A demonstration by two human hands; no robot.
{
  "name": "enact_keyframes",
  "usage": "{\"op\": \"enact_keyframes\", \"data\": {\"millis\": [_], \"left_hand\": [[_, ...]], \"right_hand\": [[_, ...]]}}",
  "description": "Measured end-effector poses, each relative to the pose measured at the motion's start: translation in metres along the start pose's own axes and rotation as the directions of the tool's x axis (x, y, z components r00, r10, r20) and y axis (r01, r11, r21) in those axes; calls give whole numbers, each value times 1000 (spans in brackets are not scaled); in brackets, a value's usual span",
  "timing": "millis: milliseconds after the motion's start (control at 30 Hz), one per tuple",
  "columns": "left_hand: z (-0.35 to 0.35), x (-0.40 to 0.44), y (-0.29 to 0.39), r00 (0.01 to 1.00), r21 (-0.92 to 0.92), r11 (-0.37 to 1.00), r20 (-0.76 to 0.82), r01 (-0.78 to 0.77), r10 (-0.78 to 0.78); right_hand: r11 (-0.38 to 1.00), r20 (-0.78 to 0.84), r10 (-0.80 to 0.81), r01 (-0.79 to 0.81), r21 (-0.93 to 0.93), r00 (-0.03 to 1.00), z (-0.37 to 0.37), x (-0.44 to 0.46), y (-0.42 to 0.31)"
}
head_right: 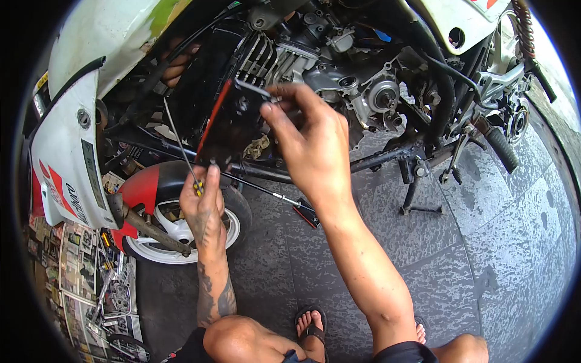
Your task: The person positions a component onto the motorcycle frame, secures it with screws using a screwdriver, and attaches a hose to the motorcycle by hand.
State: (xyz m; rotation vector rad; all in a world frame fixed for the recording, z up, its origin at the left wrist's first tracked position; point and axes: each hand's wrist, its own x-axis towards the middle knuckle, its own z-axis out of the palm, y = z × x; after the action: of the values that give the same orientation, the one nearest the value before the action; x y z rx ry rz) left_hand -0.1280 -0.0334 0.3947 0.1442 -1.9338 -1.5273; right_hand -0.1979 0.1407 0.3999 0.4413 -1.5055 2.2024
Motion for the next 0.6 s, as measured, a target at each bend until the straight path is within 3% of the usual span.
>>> {"op": "enact_keyframes", "data": {"millis": [200,333,467,533,600], "left_hand": [[11,22,10,997,45,996,-18,-78,79],[10,17,5,1000,35,999,-10,-14,14],[9,21,-3,995,81,994,-62,-77,82],[9,25,-3,984,187,969,-38,-163,173],[11,26,-1,984,177,970,-26,-168,175]], "right_hand": [[993,-106,-85,76,-86,991,13,26,2],[997,-119,-69,63,-48,991,7,23,10],[997,-112,-34,25,-77,993,8,23,11],[991,-139,-111,99,-91,984,11,27,12],[993,-150,-102,91,-77,983,12,28,11]]}}
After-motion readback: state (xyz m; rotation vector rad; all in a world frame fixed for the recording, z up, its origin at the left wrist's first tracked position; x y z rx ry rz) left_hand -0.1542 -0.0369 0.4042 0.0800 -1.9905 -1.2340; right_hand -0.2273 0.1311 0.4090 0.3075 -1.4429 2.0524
